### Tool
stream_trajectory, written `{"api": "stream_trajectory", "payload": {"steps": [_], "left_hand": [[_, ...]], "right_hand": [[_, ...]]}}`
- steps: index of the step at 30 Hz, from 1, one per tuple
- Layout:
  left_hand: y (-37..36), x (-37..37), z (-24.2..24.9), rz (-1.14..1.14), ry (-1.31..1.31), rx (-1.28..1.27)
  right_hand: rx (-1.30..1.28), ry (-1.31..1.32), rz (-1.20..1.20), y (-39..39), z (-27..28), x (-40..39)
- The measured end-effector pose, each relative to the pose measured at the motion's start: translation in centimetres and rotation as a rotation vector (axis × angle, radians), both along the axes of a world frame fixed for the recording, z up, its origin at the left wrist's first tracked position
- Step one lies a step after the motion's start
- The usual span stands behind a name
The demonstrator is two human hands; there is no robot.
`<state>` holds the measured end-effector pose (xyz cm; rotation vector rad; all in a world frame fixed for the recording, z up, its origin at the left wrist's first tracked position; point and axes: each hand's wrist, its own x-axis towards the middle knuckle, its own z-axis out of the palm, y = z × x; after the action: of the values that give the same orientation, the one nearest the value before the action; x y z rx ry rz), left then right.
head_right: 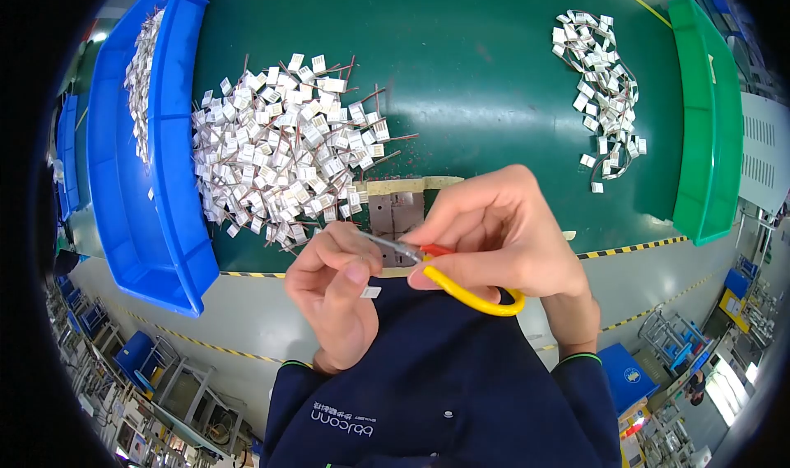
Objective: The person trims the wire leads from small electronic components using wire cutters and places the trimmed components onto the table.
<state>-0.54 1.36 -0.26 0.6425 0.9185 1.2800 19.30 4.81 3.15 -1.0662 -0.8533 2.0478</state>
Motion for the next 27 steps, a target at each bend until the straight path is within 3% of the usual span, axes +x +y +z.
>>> {"api": "stream_trajectory", "payload": {"steps": [4,8,12,14,15,21,27], "left_hand": [[-0.2,0.2,-0.1,0.021,-0.002,-0.02],[0.1,0.0,0.0,0.072,0.093,0.079],[1.3,-2.1,0.2,0.137,0.48,0.378],[2.8,-2.3,1.4,0.197,0.894,0.463],[3.6,-2.2,1.3,0.224,0.954,0.515],[2.5,-3.3,0.3,0.123,0.782,0.415],[1.3,-2.0,0.4,-0.028,0.785,0.391]], "right_hand": [[-0.025,0.014,-0.12,-0.9,0.3,-0.3],[0.018,-0.21,-0.095,-2.4,-0.1,-0.9],[0.095,-0.437,-0.149,-3.4,-0.1,0.6],[0.127,-0.486,-0.323,-3.9,-0.3,1.5],[0.148,-0.505,-0.408,-4.0,-0.6,2.1],[0.399,-1.036,-0.87,-2.2,-1.2,6.2],[0.478,-1.087,-0.847,0.5,-1.9,6.7]]}}
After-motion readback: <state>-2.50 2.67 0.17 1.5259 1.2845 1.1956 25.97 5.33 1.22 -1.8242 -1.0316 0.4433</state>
